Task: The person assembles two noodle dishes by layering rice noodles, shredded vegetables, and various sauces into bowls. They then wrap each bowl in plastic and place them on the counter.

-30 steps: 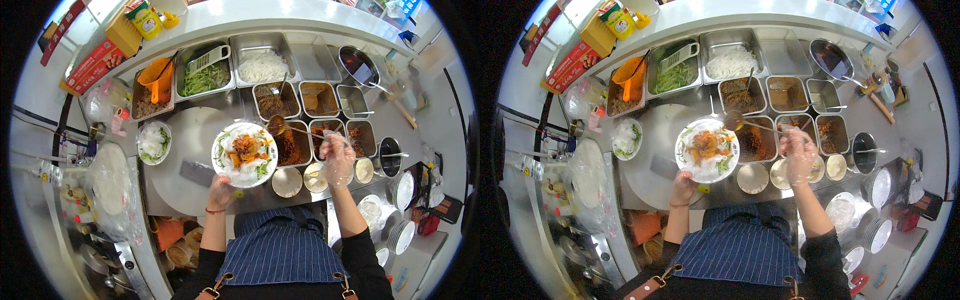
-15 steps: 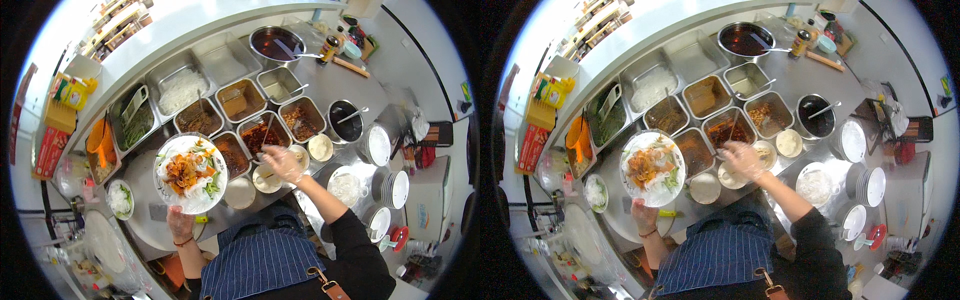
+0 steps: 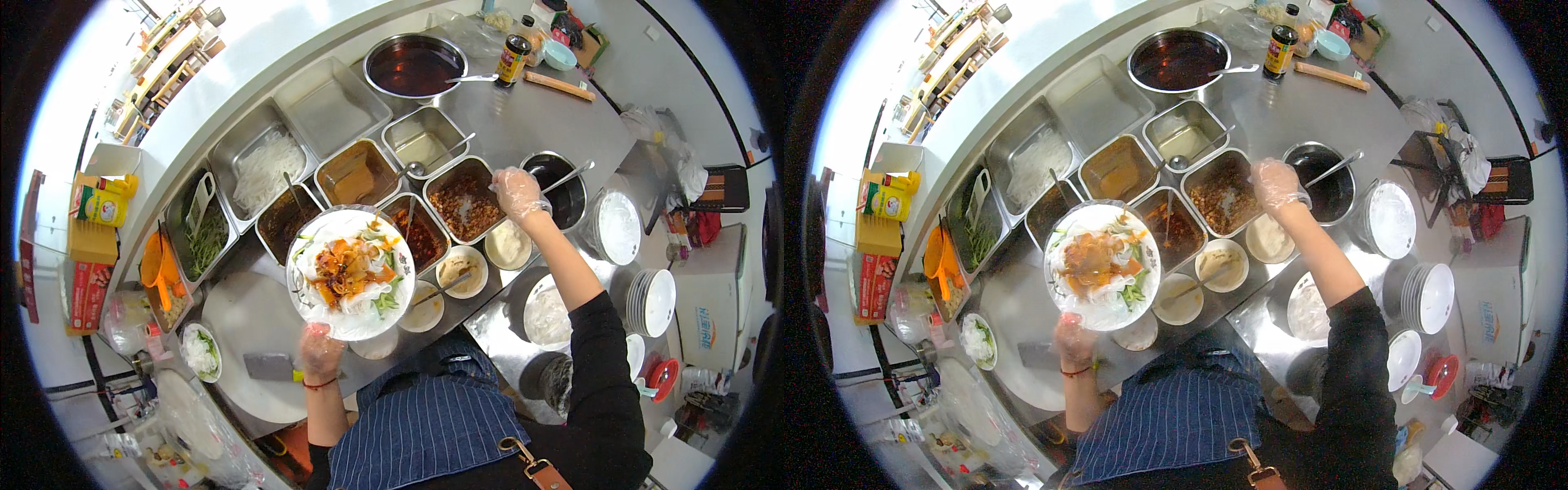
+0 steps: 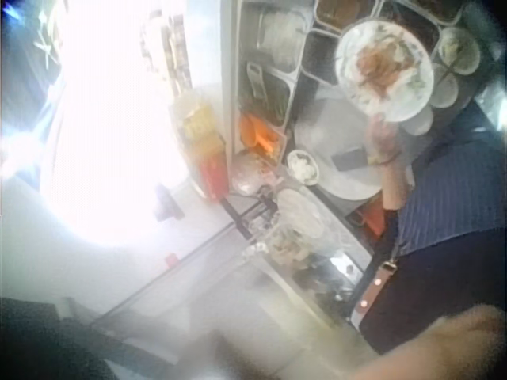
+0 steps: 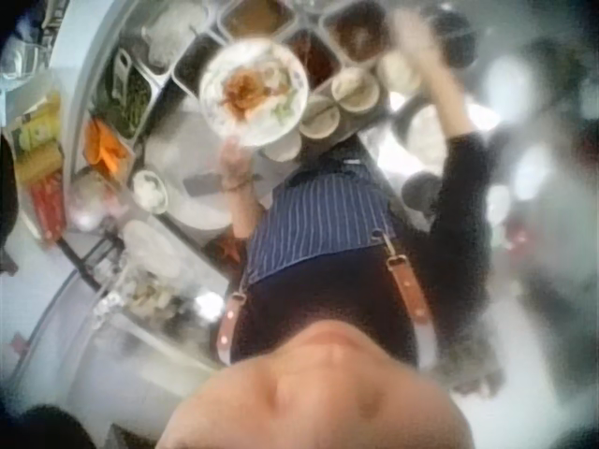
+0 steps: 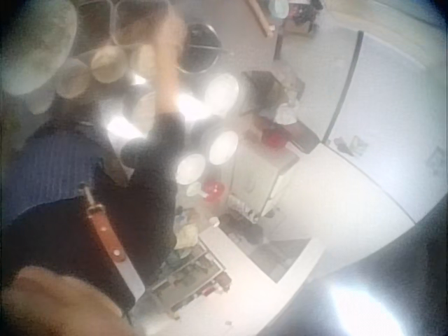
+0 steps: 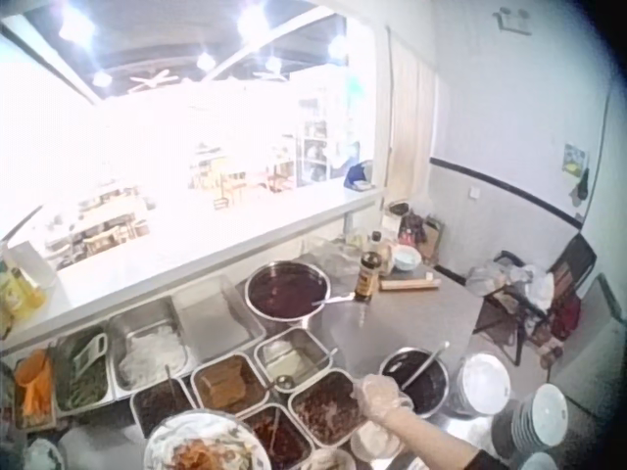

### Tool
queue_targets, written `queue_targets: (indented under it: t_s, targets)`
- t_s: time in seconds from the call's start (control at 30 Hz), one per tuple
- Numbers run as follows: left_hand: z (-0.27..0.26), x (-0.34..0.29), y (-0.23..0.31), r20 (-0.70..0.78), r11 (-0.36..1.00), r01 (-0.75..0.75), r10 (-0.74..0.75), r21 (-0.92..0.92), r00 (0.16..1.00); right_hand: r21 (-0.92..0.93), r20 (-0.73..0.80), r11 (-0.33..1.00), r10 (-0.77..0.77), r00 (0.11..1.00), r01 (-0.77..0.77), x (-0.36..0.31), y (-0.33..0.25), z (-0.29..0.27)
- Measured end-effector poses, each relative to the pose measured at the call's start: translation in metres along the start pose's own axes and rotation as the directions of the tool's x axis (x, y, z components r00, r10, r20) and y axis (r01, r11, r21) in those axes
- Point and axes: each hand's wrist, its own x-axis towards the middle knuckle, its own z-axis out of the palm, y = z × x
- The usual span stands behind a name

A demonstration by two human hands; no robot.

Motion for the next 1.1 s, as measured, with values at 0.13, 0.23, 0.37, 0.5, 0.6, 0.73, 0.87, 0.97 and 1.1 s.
queue_targets:
  t_s: [0.13,0.23,0.37,0.5,0.6,0.73,0.87,0.97,1.1]
  targets:
    - [0.022,0.01,-0.005,-0.103,0.997,0.079,-0.078,0.012,0.992,0.233,-0.129,0.947,-0.195,0.972,0.221,0.001,0.005,0.014]
    - [0.03,0.015,-0.008,-0.084,0.99,0.077,-0.067,0.119,0.994,0.377,0.138,0.915,-0.207,0.969,0.141,-0.007,0.002,0.014]
    - [0.016,0.021,-0.023,0.155,0.982,0.04,-0.012,-0.182,0.988,0.475,0.114,0.875,0.046,0.992,-0.095,-0.012,0.006,-0.003]
    - [-0.003,0.018,-0.032,0.036,0.995,0.035,-0.031,-0.098,0.999,0.356,-0.064,0.931,-0.058,0.996,0.077,-0.009,0.009,-0.006]
    - [0.002,0.019,-0.033,-0.022,0.999,0.049,-0.049,-0.009,0.999,0.34,-0.21,0.91,-0.172,0.962,0.237,-0.01,0.013,0.011]
    - [0.032,0.024,-0.028,-0.046,0.998,0.052,-0.054,-0.042,0.997,0.284,-0.063,0.885,-0.367,0.928,0.369,-0.023,0.022,0.029]
    - [0.052,0.022,-0.021,-0.07,0.995,0.077,-0.081,-0.059,0.994,0.725,0.162,0.689,-0.18,0.97,0.007,-0.038,0.023,0.02]
    - [0.052,0.021,-0.017,0.045,0.988,0.09,-0.085,-0.128,0.995,0.595,0.208,0.803,-0.119,0.971,-0.029,-0.041,0.024,0.002]
    - [0.051,0.02,-0.018,-0.045,0.99,0.114,-0.118,-0.089,0.992,0.555,0.244,0.82,0.004,0.97,-0.143,-0.039,0.034,-0.02]
